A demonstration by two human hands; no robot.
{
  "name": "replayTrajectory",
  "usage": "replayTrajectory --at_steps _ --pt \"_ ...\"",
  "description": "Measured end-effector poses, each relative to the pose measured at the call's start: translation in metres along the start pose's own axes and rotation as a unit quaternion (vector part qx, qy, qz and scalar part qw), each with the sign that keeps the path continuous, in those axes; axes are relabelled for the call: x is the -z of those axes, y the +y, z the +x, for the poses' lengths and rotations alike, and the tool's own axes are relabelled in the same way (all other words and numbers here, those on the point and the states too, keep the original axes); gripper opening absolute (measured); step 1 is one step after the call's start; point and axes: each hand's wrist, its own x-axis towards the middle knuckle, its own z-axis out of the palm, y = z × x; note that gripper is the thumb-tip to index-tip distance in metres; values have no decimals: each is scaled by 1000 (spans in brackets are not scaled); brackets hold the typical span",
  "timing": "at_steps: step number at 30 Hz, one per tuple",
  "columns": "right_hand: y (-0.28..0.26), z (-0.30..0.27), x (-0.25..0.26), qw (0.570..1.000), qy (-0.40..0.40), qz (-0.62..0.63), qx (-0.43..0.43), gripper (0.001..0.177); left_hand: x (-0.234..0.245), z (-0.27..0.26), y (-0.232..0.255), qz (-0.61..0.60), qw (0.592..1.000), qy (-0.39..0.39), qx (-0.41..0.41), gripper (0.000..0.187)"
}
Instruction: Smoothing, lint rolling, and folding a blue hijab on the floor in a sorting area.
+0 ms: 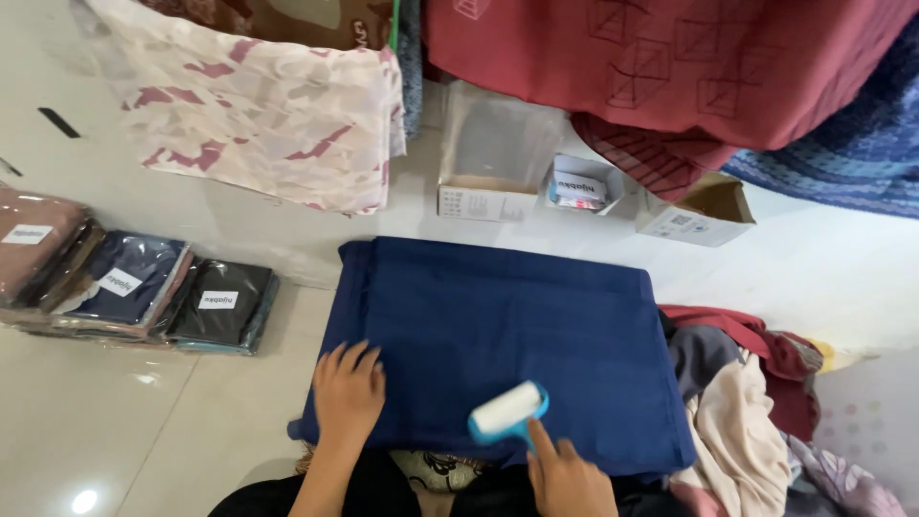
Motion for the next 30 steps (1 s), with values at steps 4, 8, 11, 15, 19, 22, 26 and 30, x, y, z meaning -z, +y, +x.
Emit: replayTrajectory --at_steps 4,8,11,15,19,22,26,30 --pt "-32 42 27 989 139 -1 42 48 -34 43 11 -33 993 -15 -116 51" --pt "-68 124 11 980 191 20 48 43 -65 51 -14 30 991 3 -127 57" --pt "-88 185 -1 992 117 34 39 47 -36 60 -7 54 967 -248 -34 61" --pt "-94 211 -6 993 106 35 38 50 -34 59 -6 50 963 -264 -25 61" --pt "-64 156 -5 967 237 -17 87 45 -41 60 -8 64 965 -251 -30 61" --pt "-25 69 1 957 273 -34 89 46 -50 57 -12 65 968 -241 -33 61" --pt "25 -27 -17 970 228 -61 59 55 -50 57 -14 42 964 -263 -25 62" --pt "42 -30 -18 980 184 -62 -46 52 -53 57 -15 54 962 -266 -24 63"
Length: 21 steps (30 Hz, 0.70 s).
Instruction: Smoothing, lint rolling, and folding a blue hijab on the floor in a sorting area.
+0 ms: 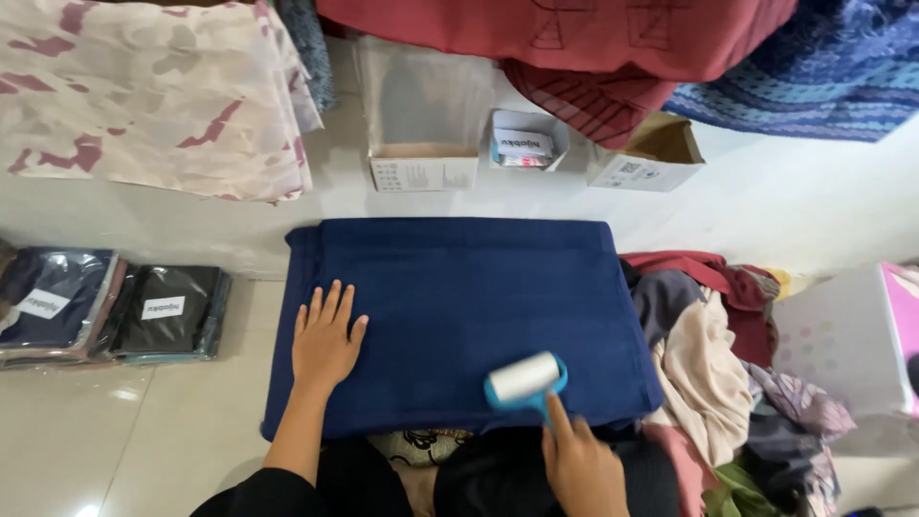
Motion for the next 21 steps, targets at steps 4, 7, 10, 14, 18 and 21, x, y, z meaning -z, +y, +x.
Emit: replayTrajectory --at_steps 4,7,10,14,18,21 --pt "-30 76 -6 995 101 -2 26 45 -2 -2 -2 -4 1000 11 -4 63" --pt "-58 146 -37 995 98 34 1 41 -1 -2 -2 -5 1000 1 -4 65" --pt "-76 207 -66 996 27 76 -27 45 3 -3 -1 -13 1000 3 -8 65" --pt "-69 211 -65 996 -14 85 -24 47 0 -2 -4 -3 1000 -3 -8 65" --pt "-41 129 -32 997 41 65 14 50 -3 1 -5 16 1000 2 -13 64" --pt "-20 49 11 997 58 57 0 54 -16 3 -8 24 998 49 -23 66"
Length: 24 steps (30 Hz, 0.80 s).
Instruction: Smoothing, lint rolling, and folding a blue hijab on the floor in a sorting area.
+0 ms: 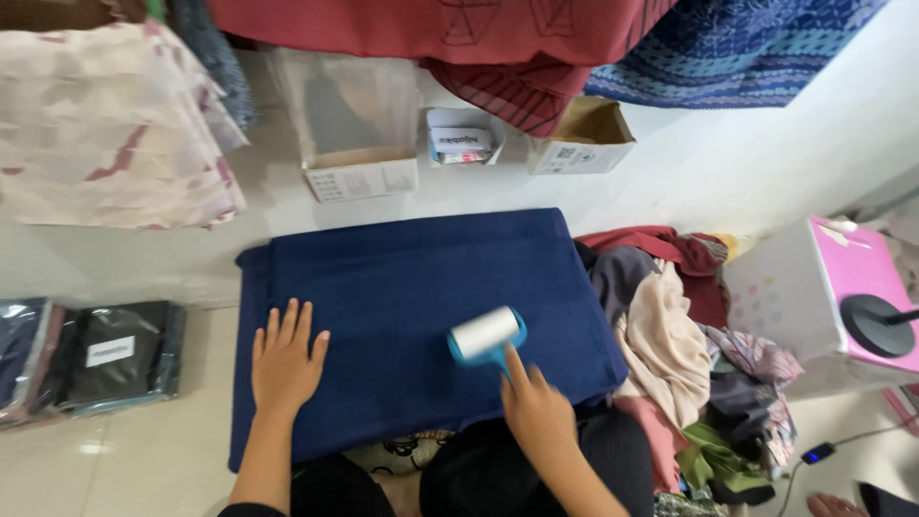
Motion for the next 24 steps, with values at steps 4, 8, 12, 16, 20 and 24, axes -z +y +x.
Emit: replayTrajectory --at_steps 4,8,12,16,20,24 --pt "32 -75 17 990 -76 -36 -115 58 -8 0 -1 10 998 60 -6 69" --pt "52 -35 10 988 -82 -43 -122 57 -8 0 1 6 998 62 -5 68" --pt "47 50 -27 994 30 -34 -98 52 -3 0 3 9 998 60 -1 68" --pt "46 135 -80 994 83 -12 -73 46 -7 1 -1 5 998 57 -6 69" --pt "44 165 -64 992 -53 49 -104 44 -6 2 -1 9 999 53 -4 69" --pt "59 109 -52 997 4 20 -71 50 -6 2 -2 16 999 40 -2 70"
